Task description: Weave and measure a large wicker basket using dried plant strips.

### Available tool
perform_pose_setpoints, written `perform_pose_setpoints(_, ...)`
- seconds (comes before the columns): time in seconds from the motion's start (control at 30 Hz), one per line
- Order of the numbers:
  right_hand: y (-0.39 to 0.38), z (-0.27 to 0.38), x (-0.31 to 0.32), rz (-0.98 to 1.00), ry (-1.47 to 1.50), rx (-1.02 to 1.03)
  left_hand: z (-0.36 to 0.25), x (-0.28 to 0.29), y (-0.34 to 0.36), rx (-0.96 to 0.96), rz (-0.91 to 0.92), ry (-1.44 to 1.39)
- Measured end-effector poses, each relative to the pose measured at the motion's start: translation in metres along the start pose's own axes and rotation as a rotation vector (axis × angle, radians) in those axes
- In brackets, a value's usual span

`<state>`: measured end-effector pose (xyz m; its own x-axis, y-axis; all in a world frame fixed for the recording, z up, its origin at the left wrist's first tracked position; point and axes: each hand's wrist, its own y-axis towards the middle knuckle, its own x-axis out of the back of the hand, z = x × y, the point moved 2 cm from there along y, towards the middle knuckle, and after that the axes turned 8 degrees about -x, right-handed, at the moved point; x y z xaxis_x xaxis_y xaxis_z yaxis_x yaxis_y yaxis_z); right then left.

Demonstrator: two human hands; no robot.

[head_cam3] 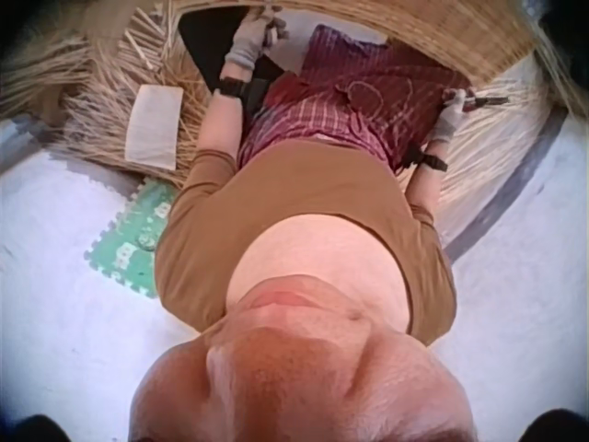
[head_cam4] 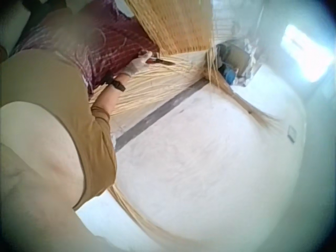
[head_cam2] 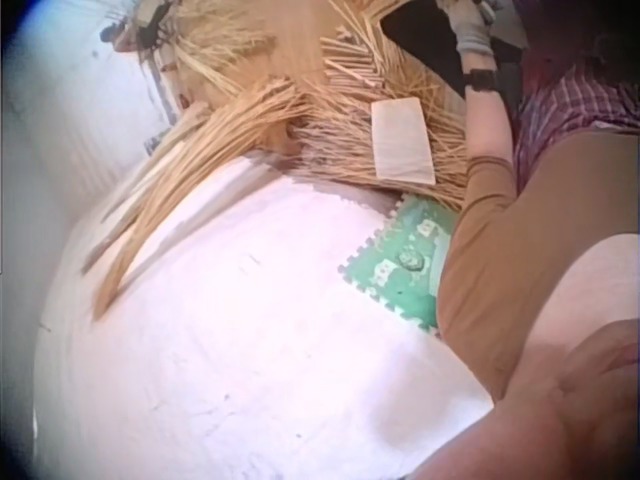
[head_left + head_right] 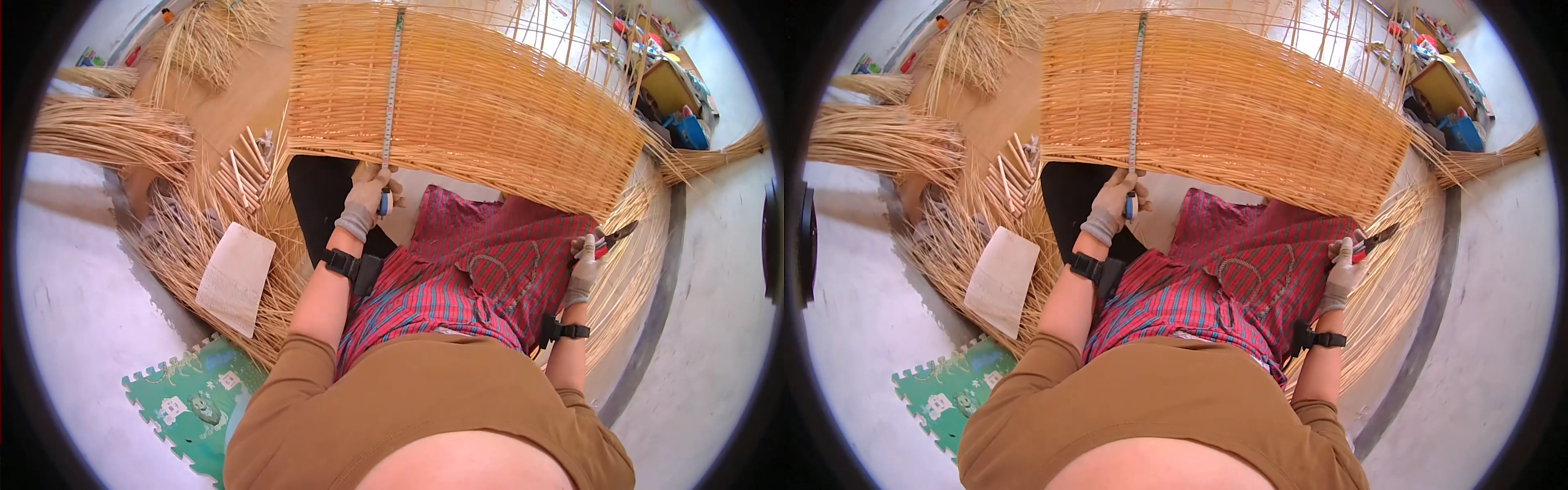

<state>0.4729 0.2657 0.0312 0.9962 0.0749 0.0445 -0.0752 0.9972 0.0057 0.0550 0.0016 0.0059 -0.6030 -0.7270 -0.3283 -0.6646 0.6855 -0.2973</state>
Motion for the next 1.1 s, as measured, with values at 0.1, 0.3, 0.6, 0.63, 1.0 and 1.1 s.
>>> perform_pose_setpoints(0.1, -0.007, 0.006, -0.008, 0.017, -0.092, 0.096, 0.013, 0.003, 0.007, 0.017, -0.01, -0.029)
perform_pose_setpoints(0.3, -0.013, 0.057, -0.06, 0.303, -0.246, -0.412, 0.018, 0.015, 0.019, -0.295, -0.089, 0.53)
perform_pose_setpoints(0.6, -0.011, 0.316, -0.296, 0.672, -1.024, 0.971, -0.12, -0.043, 0.024, -0.62, 0.033, 0.848)
perform_pose_setpoints(0.63, -0.009, 0.336, -0.328, 0.694, -1.03, 1.09, -0.14, -0.053, 0.031, -0.742, -0.015, 0.876)
perform_pose_setpoints(1.0, -0.021, 0.399, -0.53, 0.606, -1.398, 1.519, -0.27, -0.016, 0.084, -0.936, -0.445, 0.874)
perform_pose_setpoints(1.1, -0.017, 0.4, -0.542, 0.595, -1.347, 1.452, -0.322, 0.054, 0.089, -1.062, -0.834, 0.769)
